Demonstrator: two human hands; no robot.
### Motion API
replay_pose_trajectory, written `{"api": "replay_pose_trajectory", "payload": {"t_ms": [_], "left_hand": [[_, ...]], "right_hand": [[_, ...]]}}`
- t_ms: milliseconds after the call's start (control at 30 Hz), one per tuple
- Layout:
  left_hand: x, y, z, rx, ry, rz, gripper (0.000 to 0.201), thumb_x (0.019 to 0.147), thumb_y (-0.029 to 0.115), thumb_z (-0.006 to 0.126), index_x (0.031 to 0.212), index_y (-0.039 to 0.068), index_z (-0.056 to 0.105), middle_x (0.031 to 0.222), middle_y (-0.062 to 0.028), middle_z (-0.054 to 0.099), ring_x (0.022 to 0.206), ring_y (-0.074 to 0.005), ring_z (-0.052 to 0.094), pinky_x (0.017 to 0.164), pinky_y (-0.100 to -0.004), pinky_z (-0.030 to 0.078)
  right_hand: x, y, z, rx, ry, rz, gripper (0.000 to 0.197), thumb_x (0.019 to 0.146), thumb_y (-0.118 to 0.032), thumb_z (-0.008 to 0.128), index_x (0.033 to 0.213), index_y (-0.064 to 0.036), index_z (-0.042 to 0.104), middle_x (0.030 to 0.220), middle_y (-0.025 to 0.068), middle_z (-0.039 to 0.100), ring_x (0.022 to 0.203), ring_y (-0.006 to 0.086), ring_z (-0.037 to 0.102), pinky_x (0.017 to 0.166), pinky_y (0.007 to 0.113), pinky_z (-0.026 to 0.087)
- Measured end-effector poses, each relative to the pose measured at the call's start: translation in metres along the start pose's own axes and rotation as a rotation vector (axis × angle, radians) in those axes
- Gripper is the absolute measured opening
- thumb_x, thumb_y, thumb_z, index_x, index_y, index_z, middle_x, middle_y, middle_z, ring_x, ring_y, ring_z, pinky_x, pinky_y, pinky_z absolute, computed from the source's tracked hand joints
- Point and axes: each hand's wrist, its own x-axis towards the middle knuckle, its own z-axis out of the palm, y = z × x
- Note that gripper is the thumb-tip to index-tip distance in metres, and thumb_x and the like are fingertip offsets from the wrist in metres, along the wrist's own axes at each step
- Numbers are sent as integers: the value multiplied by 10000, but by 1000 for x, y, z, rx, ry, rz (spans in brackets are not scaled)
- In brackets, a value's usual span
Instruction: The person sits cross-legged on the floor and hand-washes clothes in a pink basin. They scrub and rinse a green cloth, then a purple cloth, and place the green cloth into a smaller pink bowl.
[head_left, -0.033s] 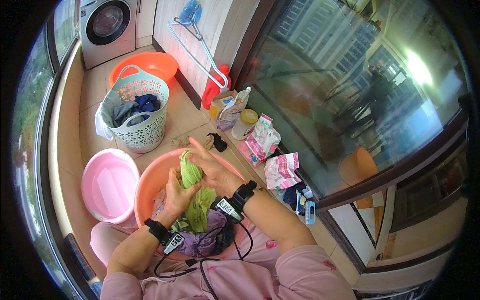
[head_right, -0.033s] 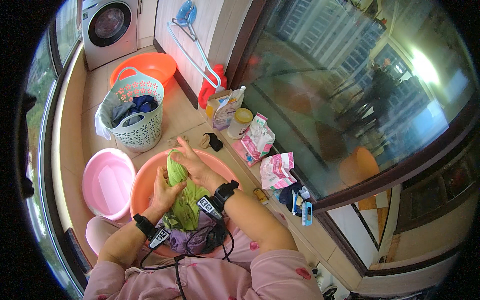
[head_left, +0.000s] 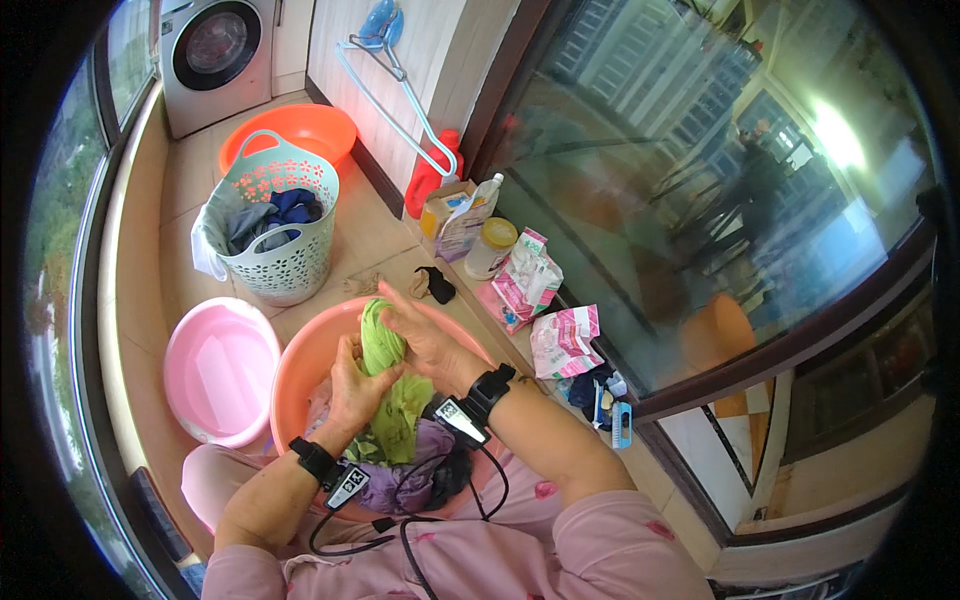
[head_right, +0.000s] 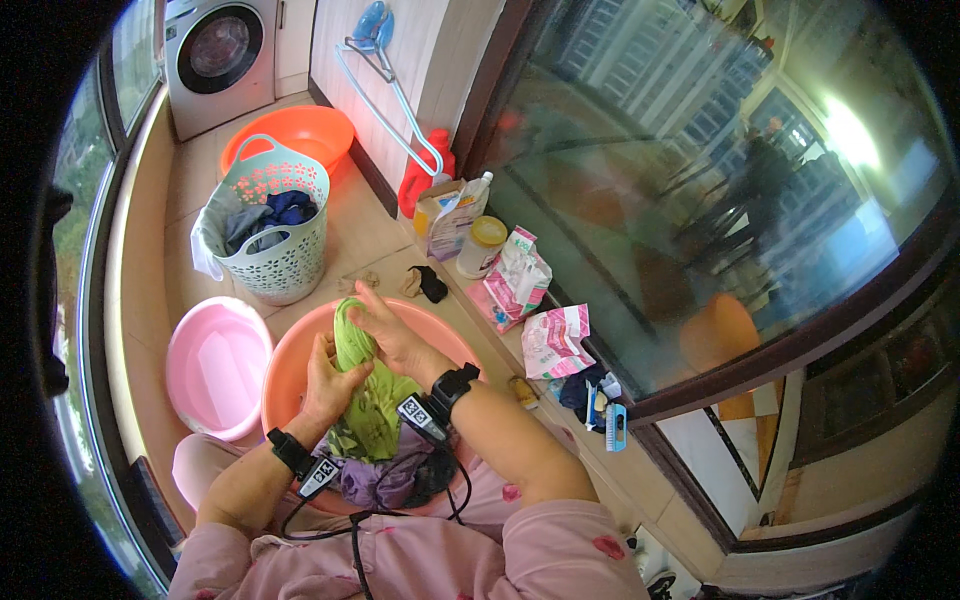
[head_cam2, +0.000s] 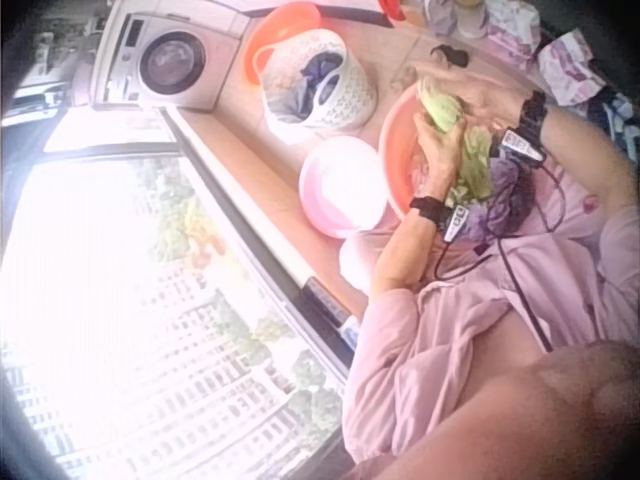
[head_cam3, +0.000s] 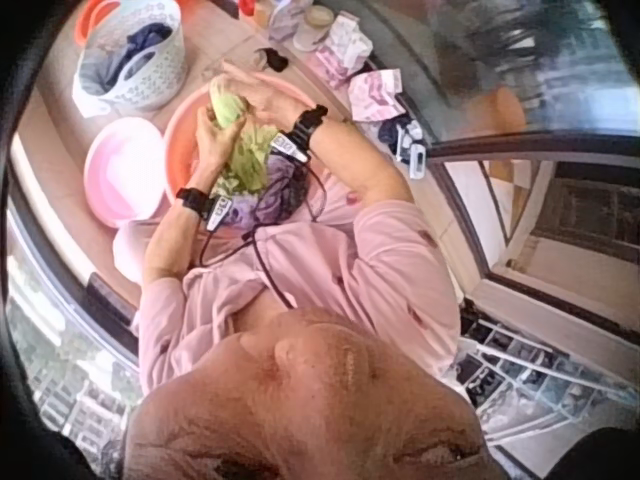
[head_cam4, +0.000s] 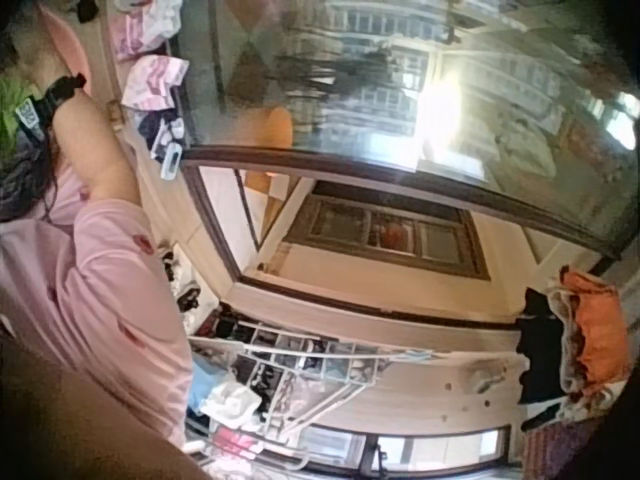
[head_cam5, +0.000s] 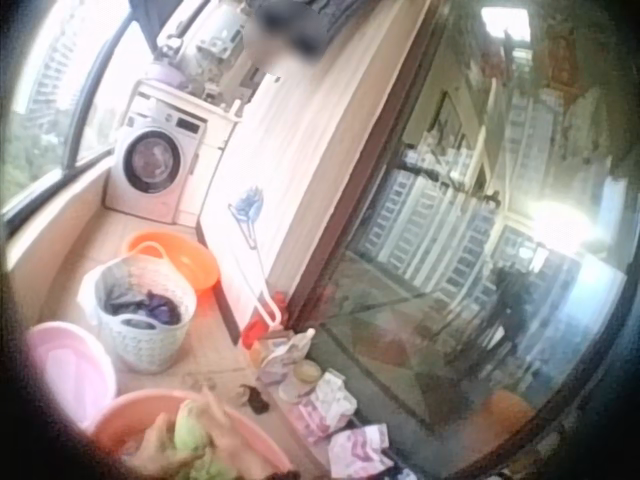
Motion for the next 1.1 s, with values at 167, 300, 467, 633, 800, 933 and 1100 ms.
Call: {"api": "replay_pose_trajectory", "payload": {"t_ms": [167, 300, 467, 633, 800, 933, 1100], "left_hand": [[6, 29, -11, -286, 157, -17, 528, 760, 49, 779, 1160, -3, 438, 1080, -122, 618, 984, -204, 637, 877, -336, 523], [8, 51, -21, -265, 149, 52, 543, 725, 31, 771, 1167, 0, 456, 1091, -105, 591, 1014, -180, 594, 906, -326, 493], [4, 62, -22, -214, 6, 186, 668, 677, 82, 799, 1247, -6, 462, 1130, -101, 591, 1051, -197, 592, 926, -346, 493], [14, 73, -40, -23, -217, 246, 746, 689, 324, 827, 1278, 0, 504, 1164, -182, 589, 1089, -330, 560, 994, -435, 433], [21, 84, -67, -523, -572, 253, 1021, 829, 633, 690, 1506, 18, 235, 1372, -161, 481, 1302, -268, 442, 1114, -414, 342], [26, 72, -53, -751, -794, 16, 838, 955, 622, 506, 1501, 24, 292, 1316, -130, 541, 1232, -209, 503, 1081, -379, 383], [22, 42, -21, -591, -755, -186, 762, 979, 644, 428, 1449, 44, 447, 1333, -109, 568, 1189, -194, 550, 1025, -383, 451]], "right_hand": [[-22, 18, 9, 47, -310, 133, 956, 813, -515, 779, 1499, -63, 290, 1426, 41, 446, 1299, 158, 433, 1036, 357, 431], [-28, 24, 18, -91, -345, 182, 804, 785, -327, 832, 1411, -26, 429, 1339, 58, 529, 1211, 155, 498, 979, 334, 451], [-33, 10, 20, -347, -310, 182, 388, 766, -76, 788, 1117, 0, 641, 1029, 61, 668, 924, 134, 634, 780, 279, 535], [-48, -8, 41, -479, -174, 34, 587, 766, -110, 804, 1292, -22, 559, 1204, 52, 615, 1091, 167, 595, 911, 338, 518], [-65, -36, 69, -497, -239, -74, 454, 823, -121, 721, 1227, -8, 547, 1130, 95, 627, 980, 233, 639, 887, 377, 535], [-78, -57, 94, -239, -229, -217, 415, 823, -212, 749, 1105, 2, 530, 950, 130, 628, 864, 264, 652, 813, 444, 572], [-71, -79, 87, -182, -264, -310, 453, 828, -313, 750, 1073, -36, 488, 916, 135, 596, 825, 274, 644, 783, 441, 573]]}}
